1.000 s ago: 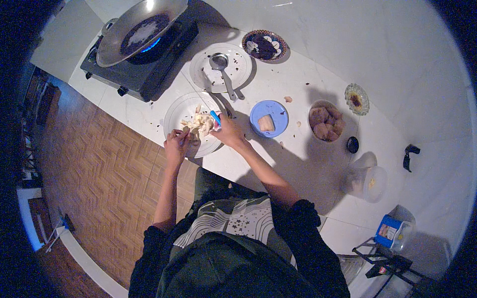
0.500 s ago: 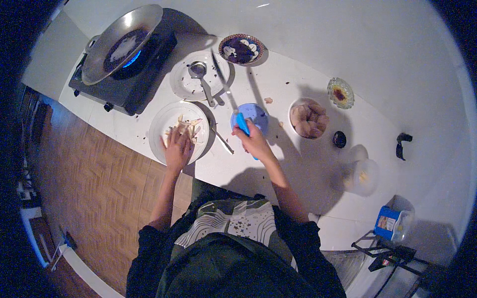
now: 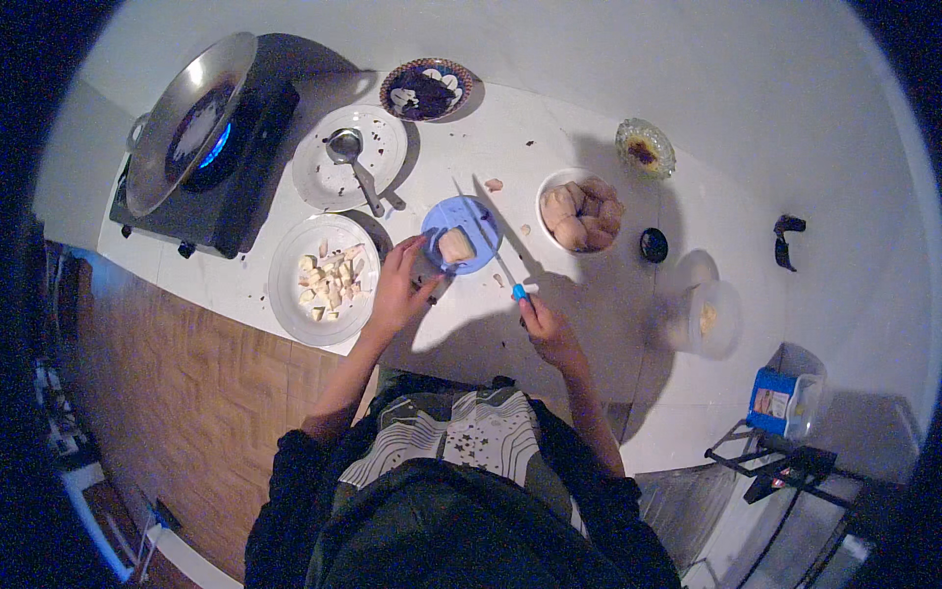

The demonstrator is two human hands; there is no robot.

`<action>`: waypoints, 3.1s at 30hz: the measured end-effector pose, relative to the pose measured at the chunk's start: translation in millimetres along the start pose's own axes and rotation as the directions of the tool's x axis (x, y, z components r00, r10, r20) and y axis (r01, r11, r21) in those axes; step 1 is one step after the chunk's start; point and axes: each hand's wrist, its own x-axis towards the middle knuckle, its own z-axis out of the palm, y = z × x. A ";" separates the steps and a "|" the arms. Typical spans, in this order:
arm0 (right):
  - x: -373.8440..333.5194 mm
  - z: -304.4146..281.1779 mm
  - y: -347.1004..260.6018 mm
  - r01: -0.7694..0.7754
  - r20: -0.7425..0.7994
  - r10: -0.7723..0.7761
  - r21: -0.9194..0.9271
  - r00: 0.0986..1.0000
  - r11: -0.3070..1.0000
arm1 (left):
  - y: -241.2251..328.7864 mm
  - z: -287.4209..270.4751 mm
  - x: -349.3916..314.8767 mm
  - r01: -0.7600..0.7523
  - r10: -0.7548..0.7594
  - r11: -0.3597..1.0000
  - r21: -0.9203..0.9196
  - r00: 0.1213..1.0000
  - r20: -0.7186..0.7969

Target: The person stirs a dark liquid in a wok on a gas stove, then cuts pieces of a light-colored food item on a blue cutting board and places them into a white bowl. The person continues cutting and transferring the pieces while the wok remains on the stove.

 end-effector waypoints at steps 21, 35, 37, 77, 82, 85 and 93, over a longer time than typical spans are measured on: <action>-11.9 43.7 -9.4 -0.203 -0.081 0.186 -0.357 0.979 0.912 | -4.5 31.6 35.4 0.166 -0.162 0.985 -0.040 0.983 0.081; 43.2 64.0 -2.7 -0.087 -0.113 0.055 -0.301 0.992 0.950 | -5.9 33.9 37.2 0.195 -0.191 0.980 -0.044 0.978 0.080; 45.9 58.0 -25.4 -0.079 -0.127 0.040 -0.312 0.991 0.947 | -4.5 32.5 37.4 0.204 -0.200 0.977 -0.055 0.977 0.073; 66.2 61.9 -13.7 -0.002 -0.238 -0.111 -0.431 0.965 0.902 | -11.3 51.5 32.1 0.109 -0.105 0.994 0.025 0.988 -0.111; 81.0 65.1 0.8 0.038 -0.270 -0.149 -0.378 0.951 0.925 | -9.3 56.3 36.5 0.106 -0.099 0.993 0.057 0.989 -0.107; 62.9 66.1 23.2 0.126 -0.269 -0.194 -0.249 0.943 0.960 | -10.4 53.7 36.8 0.116 -0.109 0.991 0.061 0.988 -0.105; 25.2 52.9 9.3 -0.060 -0.231 -0.036 -0.395 0.972 0.917 | -10.7 50.9 40.7 0.173 -0.171 0.984 0.048 0.984 -0.042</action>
